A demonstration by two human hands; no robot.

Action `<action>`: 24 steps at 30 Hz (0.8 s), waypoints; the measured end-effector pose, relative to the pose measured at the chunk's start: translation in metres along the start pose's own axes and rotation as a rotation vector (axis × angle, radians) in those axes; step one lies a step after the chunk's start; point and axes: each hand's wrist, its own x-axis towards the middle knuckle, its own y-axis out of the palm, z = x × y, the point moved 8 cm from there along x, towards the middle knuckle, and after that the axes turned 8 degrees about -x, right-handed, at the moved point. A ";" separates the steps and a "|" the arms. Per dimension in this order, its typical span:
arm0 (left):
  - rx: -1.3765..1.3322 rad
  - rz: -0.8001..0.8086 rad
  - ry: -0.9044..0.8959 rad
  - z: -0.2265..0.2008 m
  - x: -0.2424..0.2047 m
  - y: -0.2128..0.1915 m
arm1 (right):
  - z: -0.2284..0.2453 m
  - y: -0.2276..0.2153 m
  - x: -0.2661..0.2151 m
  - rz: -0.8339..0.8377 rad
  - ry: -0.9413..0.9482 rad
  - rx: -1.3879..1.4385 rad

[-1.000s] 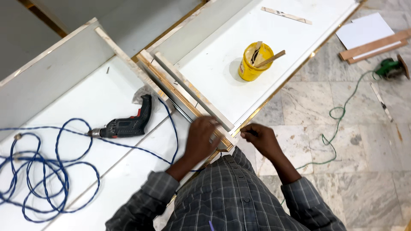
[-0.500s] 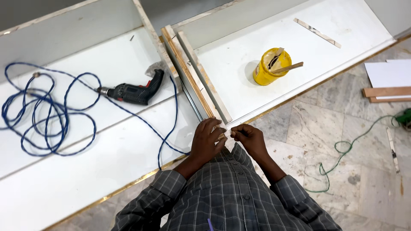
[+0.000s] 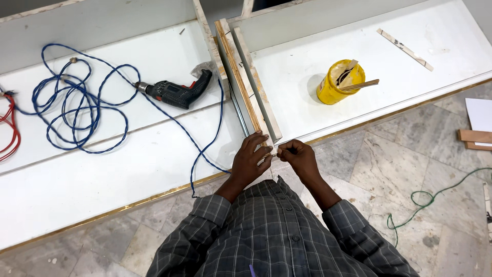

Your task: The person applies adhesive to a white plastic strip using a wooden stick and then fits the strip into a groove on a wooden frame. A coworker uses a drill to secure the frame.

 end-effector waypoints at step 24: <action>0.485 0.195 0.026 -0.057 -0.043 0.001 | 0.045 0.022 -0.086 0.101 -0.479 -1.268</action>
